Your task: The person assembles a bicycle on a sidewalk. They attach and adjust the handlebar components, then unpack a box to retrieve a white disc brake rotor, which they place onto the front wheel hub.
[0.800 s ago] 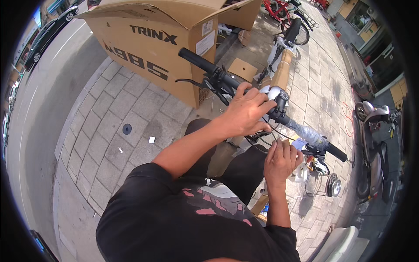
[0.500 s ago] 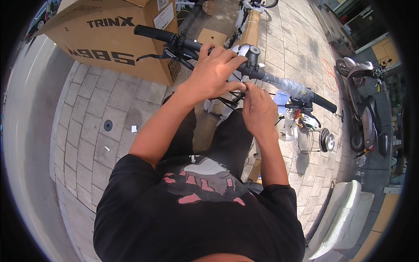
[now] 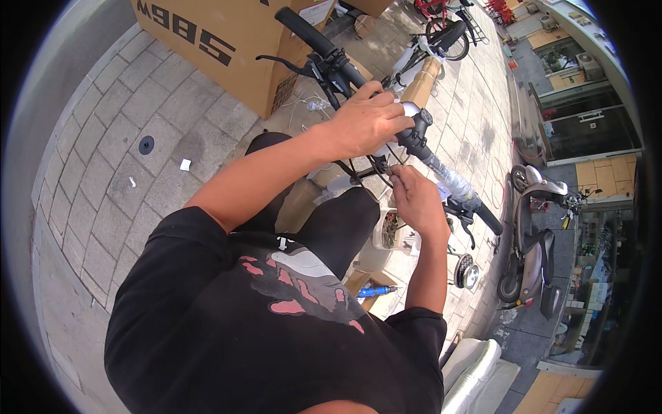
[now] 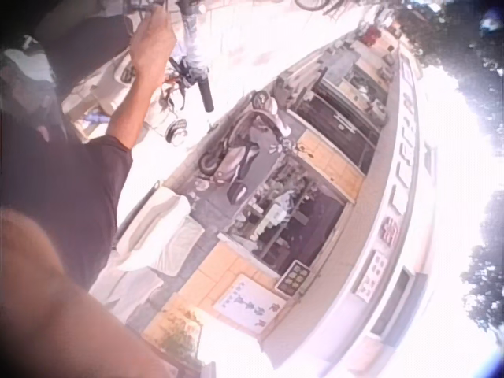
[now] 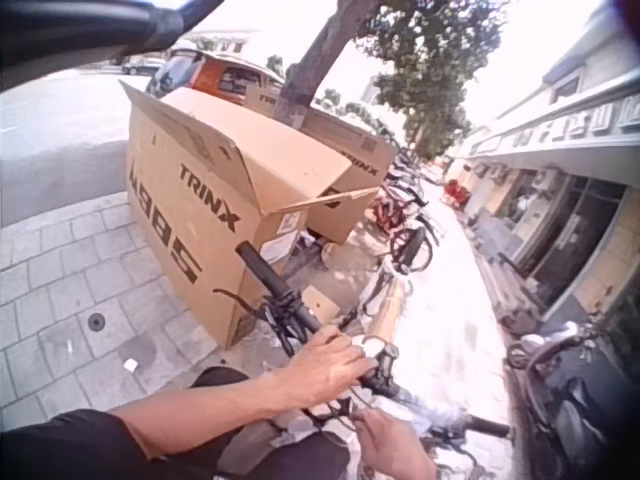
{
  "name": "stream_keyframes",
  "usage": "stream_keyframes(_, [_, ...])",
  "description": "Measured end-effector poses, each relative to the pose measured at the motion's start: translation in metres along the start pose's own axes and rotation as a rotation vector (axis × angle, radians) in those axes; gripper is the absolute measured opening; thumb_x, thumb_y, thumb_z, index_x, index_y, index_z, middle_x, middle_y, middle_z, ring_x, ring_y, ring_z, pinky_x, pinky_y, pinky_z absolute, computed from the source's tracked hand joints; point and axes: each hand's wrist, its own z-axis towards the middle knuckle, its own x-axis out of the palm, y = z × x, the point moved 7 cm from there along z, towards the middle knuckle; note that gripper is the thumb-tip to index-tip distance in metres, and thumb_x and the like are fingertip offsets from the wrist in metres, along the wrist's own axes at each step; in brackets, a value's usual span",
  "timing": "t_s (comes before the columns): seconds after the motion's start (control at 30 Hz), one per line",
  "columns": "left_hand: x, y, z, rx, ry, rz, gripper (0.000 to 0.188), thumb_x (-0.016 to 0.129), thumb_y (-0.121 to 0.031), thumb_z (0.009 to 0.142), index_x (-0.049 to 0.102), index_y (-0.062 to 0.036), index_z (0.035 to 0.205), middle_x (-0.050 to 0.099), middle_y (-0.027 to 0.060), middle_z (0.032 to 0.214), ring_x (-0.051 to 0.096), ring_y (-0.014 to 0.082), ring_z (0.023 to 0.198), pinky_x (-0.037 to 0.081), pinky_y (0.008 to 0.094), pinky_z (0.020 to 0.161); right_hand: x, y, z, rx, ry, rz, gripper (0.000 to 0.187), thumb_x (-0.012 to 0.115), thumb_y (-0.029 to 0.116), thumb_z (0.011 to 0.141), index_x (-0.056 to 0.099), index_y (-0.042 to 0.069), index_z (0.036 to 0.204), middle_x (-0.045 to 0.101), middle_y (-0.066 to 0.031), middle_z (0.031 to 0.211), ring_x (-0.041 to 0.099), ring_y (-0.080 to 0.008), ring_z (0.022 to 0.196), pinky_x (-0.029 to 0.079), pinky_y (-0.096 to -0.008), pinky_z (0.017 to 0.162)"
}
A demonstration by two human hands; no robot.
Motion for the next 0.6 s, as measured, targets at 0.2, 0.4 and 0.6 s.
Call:
stream_keyframes(0.2, [-0.004, -0.004, 0.003, -0.057, 0.105, -0.018, 0.057, 0.099, -0.024, 0.081, 0.080, -0.0153, 0.134, 0.078, -0.0026, 0.120, 0.069, 0.0215, 0.123, 0.038, 0.0474, 0.123, -0.056, 0.044, -0.011, -0.260, -0.639, 0.422, 0.016, 0.065, 0.004, 0.115, 0.075, 0.003, 0.127, 0.072, -0.0112, 0.111, 0.071, -0.0216, 0.094, 0.056, -0.0341, 0.083])
stream_keyframes(0.4, [-0.012, 0.005, 0.000, -0.043, 0.260, -0.042, 0.080, 0.102, -0.035, 0.077, 0.072, -0.0124, 0.148, 0.075, 0.0024, 0.136, 0.064, 0.0278, 0.134, 0.037, 0.0485, 0.126, -0.078, 0.061, -0.001, -0.223, -0.253, -0.323, 0.011, 0.077, 0.011, 0.106, 0.082, 0.007, 0.115, 0.070, -0.0093, 0.088, 0.069, -0.0308, 0.077, 0.054, -0.0443, 0.070])
stream_keyframes(0.6, [-0.012, 0.000, 0.002, -0.052, 0.217, -0.060, 0.088, 0.097, -0.058, 0.079, 0.072, -0.0098, 0.149, 0.076, 0.0053, 0.136, 0.064, 0.0293, 0.135, 0.036, 0.0490, 0.126, -0.067, 0.057, 0.015, -0.251, -0.113, -0.576, 0.009, 0.079, 0.017, 0.101, 0.080, 0.008, 0.104, 0.072, -0.0077, 0.088, 0.073, -0.0307, 0.084, 0.057, -0.0465, 0.074])
